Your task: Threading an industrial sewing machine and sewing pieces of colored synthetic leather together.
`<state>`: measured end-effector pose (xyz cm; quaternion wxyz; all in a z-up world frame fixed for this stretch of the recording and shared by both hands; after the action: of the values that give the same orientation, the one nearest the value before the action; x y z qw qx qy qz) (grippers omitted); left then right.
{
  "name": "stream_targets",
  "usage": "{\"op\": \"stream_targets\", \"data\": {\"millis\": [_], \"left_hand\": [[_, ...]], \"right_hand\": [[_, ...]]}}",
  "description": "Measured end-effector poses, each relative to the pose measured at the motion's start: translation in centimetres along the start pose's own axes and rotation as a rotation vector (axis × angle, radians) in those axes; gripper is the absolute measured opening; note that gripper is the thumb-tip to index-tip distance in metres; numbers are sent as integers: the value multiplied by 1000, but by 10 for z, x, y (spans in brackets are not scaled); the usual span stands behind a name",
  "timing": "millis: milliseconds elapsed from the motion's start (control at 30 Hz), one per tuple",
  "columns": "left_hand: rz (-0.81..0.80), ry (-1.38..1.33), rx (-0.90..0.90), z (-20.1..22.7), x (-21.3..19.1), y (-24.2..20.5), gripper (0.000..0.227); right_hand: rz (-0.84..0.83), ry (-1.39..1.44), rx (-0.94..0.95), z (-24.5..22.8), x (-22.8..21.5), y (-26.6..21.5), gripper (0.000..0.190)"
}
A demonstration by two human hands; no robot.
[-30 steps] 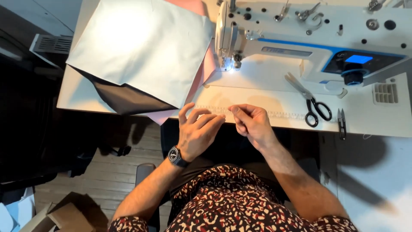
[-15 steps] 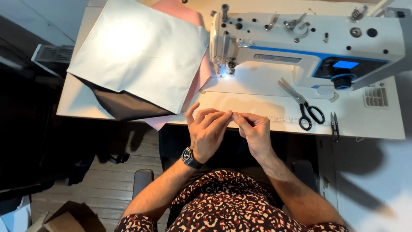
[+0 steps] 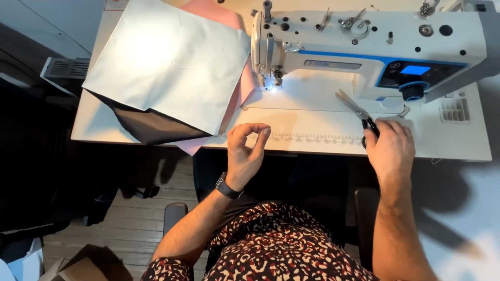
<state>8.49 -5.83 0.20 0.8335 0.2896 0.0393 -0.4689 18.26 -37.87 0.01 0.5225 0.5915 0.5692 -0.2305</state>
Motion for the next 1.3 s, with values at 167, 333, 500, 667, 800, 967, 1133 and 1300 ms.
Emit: {"op": "stream_targets", "data": {"millis": [167,333,500,667,800,967,1133,1300], "left_hand": [[-50,-29,-68,10,-10,1,9],[-12,-36,-77,11,-17,8,10],[2,-105,-135,15,-22,4,10],[40,-45,-32,15,-23,10,8],[69,69,58,22,-27,9,7],[70,138,124,23,-26,14,7],[52,168,150,30,-29,9,7],[41,213,222,34,-29,10,5]], "right_hand": [[-77,-93,30,17,5,-12,33],[-147,-194,71,4,-9,-12,36],[-392,-296,256,-3,-19,-10,36],[-446,96,443,12,-6,-18,37],[-606,865,579,25,32,-55,30],[-1118,1382,267,-43,36,-73,49],[-1236,1349,159,-73,42,-64,63],[-1140,1270,14,-77,52,-49,56]]}}
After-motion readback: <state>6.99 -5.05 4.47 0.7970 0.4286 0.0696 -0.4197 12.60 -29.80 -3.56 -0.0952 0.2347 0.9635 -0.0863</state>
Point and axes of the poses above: each hand's wrist, its own y-axis towards the middle knuckle, its own x-axis out of the palm, z = x × y, the point moved 1 cm from there along y, towards the middle knuckle, and after that the axes turned 6 degrees about y, right-handed, at the moved point
